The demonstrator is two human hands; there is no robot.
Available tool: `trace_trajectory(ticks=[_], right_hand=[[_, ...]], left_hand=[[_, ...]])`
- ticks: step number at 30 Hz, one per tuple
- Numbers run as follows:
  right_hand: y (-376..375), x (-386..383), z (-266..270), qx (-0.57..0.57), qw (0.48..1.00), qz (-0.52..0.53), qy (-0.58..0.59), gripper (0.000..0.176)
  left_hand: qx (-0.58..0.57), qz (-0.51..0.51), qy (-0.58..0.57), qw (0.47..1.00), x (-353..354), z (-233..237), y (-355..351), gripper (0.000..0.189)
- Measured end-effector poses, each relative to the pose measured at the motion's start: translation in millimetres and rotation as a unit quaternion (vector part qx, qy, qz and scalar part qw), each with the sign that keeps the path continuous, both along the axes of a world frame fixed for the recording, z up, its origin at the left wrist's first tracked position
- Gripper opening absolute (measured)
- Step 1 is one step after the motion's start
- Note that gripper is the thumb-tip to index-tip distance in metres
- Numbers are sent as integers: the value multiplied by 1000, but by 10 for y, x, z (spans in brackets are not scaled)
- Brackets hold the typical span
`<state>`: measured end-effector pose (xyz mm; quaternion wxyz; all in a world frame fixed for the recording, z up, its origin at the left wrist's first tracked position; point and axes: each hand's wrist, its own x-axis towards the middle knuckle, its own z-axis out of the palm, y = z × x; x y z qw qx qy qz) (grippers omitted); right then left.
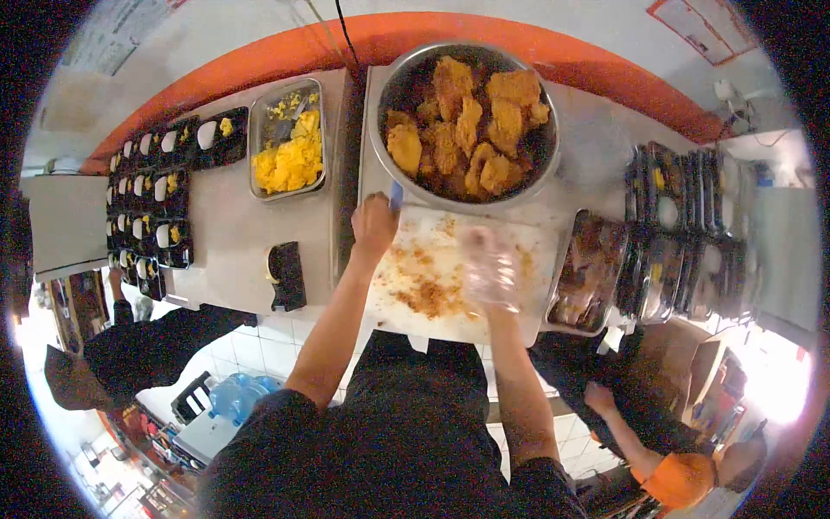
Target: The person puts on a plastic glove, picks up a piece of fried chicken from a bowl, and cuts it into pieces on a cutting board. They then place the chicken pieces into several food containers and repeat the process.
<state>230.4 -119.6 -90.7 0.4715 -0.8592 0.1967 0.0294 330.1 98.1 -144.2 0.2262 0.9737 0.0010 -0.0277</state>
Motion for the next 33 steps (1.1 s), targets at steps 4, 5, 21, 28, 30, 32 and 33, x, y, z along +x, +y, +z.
trace_trajectory(ticks=[4, 5, 21, 28, 30, 32, 33], right_hand=[[493, 121, -516, 564, 824, -15, 45, 13], [663, 249, -425, 223, 968, 103, -45, 13], [1119, -443, 713, 189, 936, 167, 244, 37], [113, -1959, 1049, 257, 942, -56, 210, 34], [30, -2296, 966, 331, 908, -201, 161, 31], [78, -2549, 873, 351, 895, -236, 143, 32], [77, -2673, 818, 372, 877, -272, 133, 32]], left_hand=[[58, -71, 13, 996, 111, -15, 61, 30], [76, -64, 53, 994, 151, -5, 69, 32], [-182, -167, 178, 952, -794, 1824, 1386, 19], [-145, -351, -105, 919, 674, 1794, 127, 36], [-158, -350, -53, 922, 1183, 1697, -686, 40], [-93, -355, -282, 886, 1799, 1197, -1423, 39], [25, -375, -174, 910, 1809, 1426, -1627, 49]])
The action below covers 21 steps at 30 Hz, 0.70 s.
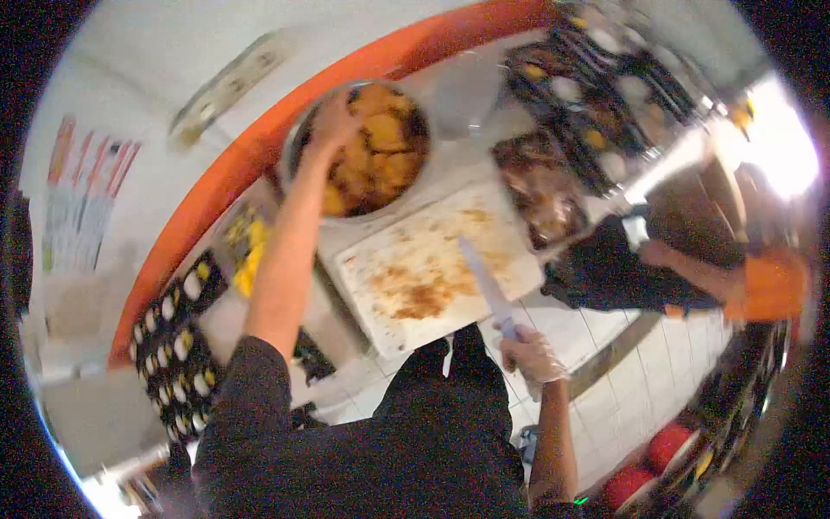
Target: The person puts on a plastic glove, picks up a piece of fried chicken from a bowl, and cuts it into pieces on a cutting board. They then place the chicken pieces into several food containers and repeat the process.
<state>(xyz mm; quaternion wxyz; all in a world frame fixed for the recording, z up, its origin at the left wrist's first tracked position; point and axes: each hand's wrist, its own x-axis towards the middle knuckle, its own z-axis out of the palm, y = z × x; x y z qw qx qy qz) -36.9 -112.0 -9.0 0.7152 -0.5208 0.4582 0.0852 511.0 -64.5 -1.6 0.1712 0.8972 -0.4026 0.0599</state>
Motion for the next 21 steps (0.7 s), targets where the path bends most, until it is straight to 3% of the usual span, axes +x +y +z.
trace_trajectory(ticks=[1, 2, 3, 4, 5, 6, 7, 10, 12, 13, 15, 16, 17, 18, 19, 21], right_hand=[[-44, -83, -44, -20, 996, 74, 46, 34], [11, -92, 151, 19, 999, 34, 10, 35], [28, -114, 194, 39, 998, 35, 43, 34], [64, -269, 14, 51, 998, 37, 21, 30], [77, -336, -2, 97, 995, -14, -10, 25], [46, -354, 56, 85, 996, -19, -5, 22], [24, -379, 96, 81, 997, -15, -1, 20], [-102, -514, -1, 114, 993, -30, 32, 17], [-224, -543, -36, 120, 992, -29, 36, 20], [-306, -593, -57, 112, 992, -29, 48, 23], [-388, -739, -331, 82, 996, -1, 44, 24], [-439, -812, -443, 117, 991, -57, -10, 23], [-487, -845, -497, 157, 980, -106, -61, 23], [-593, -792, -333, 35, 999, -4, 31, 32], [-763, -613, 61, 6, 995, 34, 96, 39], [-844, -684, -165, -28, 996, 47, 73, 39]], left_hand=[[148, -4, 58, 987, -45, 394, -269, 59], [115, -12, 203, 972, -336, 822, -403, 68], [151, -27, 96, 984, 60, 222, -682, 69], [109, -89, 127, 982, 282, -14, -784, 66], [40, 47, 131, 989, 819, -649, -820, 67], [25, -83, 206, 975, 925, -655, -893, 79], [18, -14, 123, 992, 645, -469, -826, 78], [37, 16, 179, 983, 996, -796, -743, 64], [3, -95, -70, 993, 951, -802, -580, 42], [9, -93, -72, 993, 943, -811, -561, 42], [-105, -81, -147, 980, 913, -868, -454, 40], [-97, -73, -146, 982, 853, -830, -371, 40], [-144, -9, -108, 984, 566, -495, -315, 42], [-188, 68, -78, 977, 253, -139, -167, 44], [-207, 73, -105, 970, -73, 168, 3, 46], [-243, 89, -126, 958, -711, 581, 373, 54]])
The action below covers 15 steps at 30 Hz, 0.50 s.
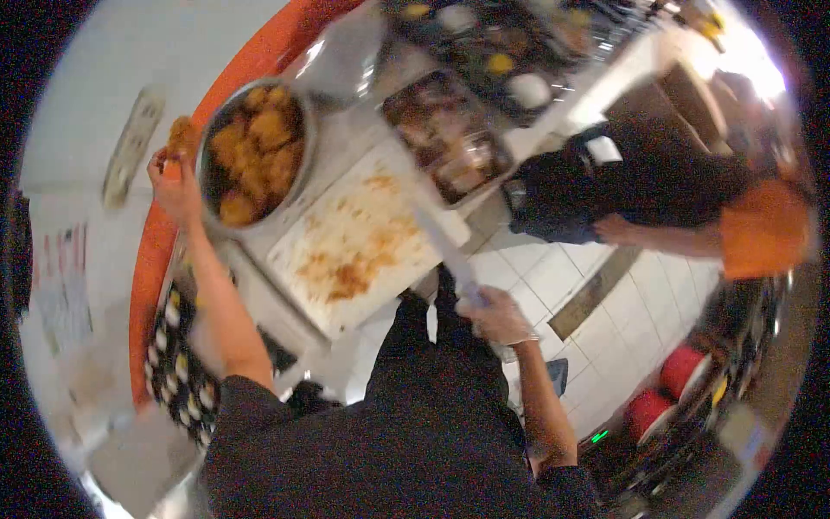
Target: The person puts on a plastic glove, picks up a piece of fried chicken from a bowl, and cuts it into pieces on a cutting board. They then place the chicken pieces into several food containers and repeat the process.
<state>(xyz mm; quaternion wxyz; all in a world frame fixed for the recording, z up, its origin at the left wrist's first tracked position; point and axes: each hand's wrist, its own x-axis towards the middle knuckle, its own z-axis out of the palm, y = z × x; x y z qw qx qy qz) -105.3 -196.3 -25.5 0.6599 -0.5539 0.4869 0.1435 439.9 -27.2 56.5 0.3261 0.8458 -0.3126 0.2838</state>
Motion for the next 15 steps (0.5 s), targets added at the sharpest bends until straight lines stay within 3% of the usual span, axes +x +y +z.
trace_trajectory(ticks=[1, 3, 5, 6, 7, 8, 10, 12, 14, 15], right_hand=[[-19, -41, -102, 3, 1000, 16, 0, 39], [-151, -85, -273, -9, 999, 33, -29, 35], [-207, -39, -293, -16, 998, 51, -24, 33], [-226, 25, -303, -32, 998, 54, -17, 31], [-244, 124, -222, -24, 997, 66, 8, 30], [-224, 148, -261, -23, 997, 78, 8, 30], [-181, 168, -364, 17, 998, 37, -57, 31], [-87, 288, -318, -25, 994, 81, -74, 26], [98, 353, -302, -59, 987, 122, -84, 21], [147, 431, -312, -5, 987, 128, -94, 28]], left_hand=[[-22, 1, 12, 1000, -281, 91, 179, 60], [56, 105, -70, 990, -966, -23, 584, 60], [56, 35, 106, 992, -1650, -223, 816, 66], [105, 57, 122, 985, -1925, -555, 947, 64], [86, 44, 276, 956, -2215, -596, 865, 60], [86, -12, 414, 906, -2307, -921, 966, 59], [99, -80, 509, 851, -2425, -1321, 874, 63], [168, -150, 324, 919, -2461, -1548, 711, 63], [140, -118, 290, 939, -2401, -1353, 618, 59], [110, -93, 237, 961, -2325, -1304, 575, 55]])
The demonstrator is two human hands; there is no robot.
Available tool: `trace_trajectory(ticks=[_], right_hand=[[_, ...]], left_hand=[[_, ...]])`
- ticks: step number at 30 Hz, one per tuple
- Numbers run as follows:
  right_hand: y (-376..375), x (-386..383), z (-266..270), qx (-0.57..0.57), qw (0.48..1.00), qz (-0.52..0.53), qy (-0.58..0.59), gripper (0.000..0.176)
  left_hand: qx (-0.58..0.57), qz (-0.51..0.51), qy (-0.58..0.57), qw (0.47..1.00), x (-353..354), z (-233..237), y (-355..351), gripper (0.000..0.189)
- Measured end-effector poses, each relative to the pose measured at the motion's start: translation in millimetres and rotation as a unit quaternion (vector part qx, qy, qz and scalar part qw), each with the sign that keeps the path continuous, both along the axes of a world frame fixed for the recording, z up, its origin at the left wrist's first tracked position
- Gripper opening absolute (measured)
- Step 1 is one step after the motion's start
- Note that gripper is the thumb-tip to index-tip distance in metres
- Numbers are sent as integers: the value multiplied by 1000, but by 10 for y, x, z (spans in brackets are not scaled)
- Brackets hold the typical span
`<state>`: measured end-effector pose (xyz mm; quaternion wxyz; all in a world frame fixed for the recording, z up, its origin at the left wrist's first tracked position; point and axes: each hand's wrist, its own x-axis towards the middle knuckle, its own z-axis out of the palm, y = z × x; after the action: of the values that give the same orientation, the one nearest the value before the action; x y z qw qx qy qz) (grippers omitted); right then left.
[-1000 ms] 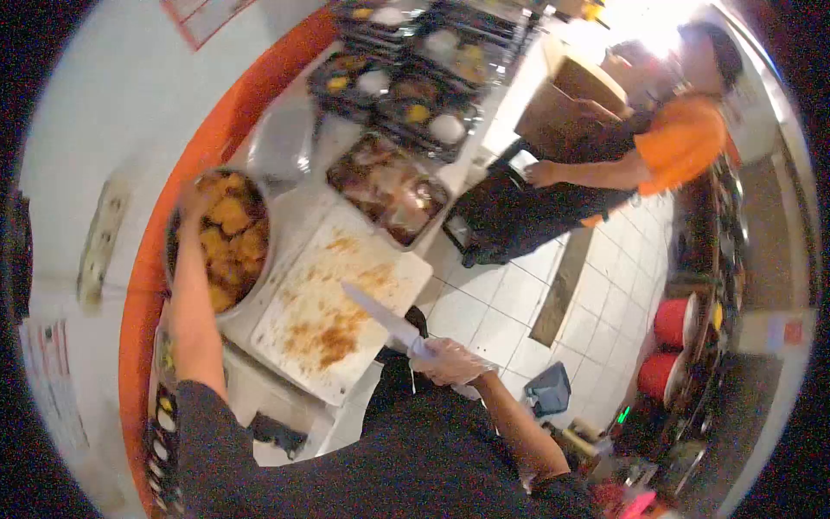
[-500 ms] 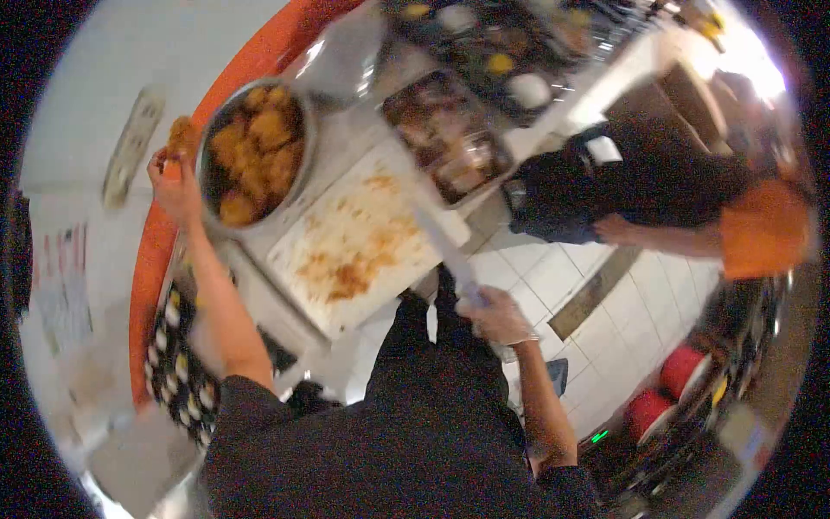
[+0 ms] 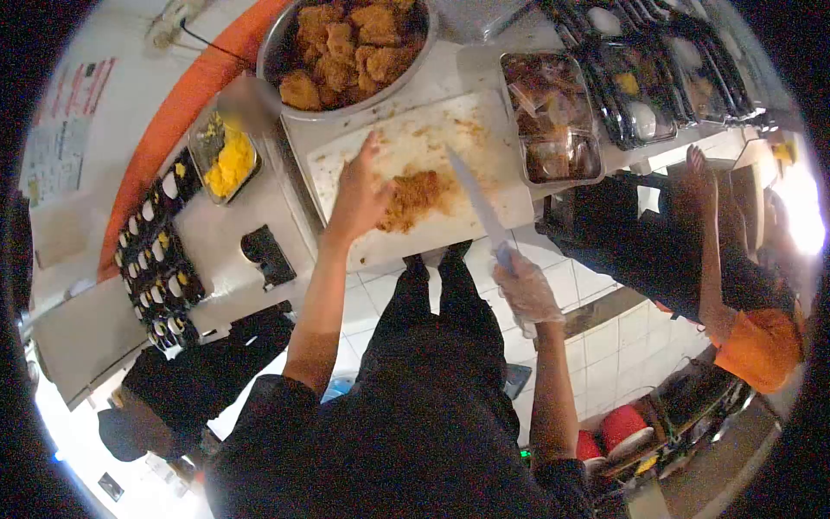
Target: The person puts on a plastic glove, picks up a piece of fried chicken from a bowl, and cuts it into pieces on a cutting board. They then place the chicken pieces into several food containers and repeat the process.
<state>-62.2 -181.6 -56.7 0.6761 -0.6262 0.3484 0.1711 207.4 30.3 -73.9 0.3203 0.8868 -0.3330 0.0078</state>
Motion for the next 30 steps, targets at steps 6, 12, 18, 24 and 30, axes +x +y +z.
trace_trajectory(ticks=[6, 12, 18, 24, 30], right_hand=[[802, 592, -261, -164, 977, 131, -24, 35], [1256, 767, -739, -420, 879, 224, 18, 29], [1317, 896, -528, -393, 888, 235, 31, 37], [1293, 827, -378, -391, 908, 150, -5, 49], [1074, 768, -159, -294, 948, 110, 50, 41]], left_hand=[[-22, 137, 136, 981, 83, -302, 675, 19], [-74, 90, 252, 961, 210, -491, 233, 23], [-16, 105, 276, 955, 355, -775, 59, 23], [6, -14, 167, 986, 149, -360, 374, 23], [5, -102, 557, 824, -1599, -751, 2328, 43]])
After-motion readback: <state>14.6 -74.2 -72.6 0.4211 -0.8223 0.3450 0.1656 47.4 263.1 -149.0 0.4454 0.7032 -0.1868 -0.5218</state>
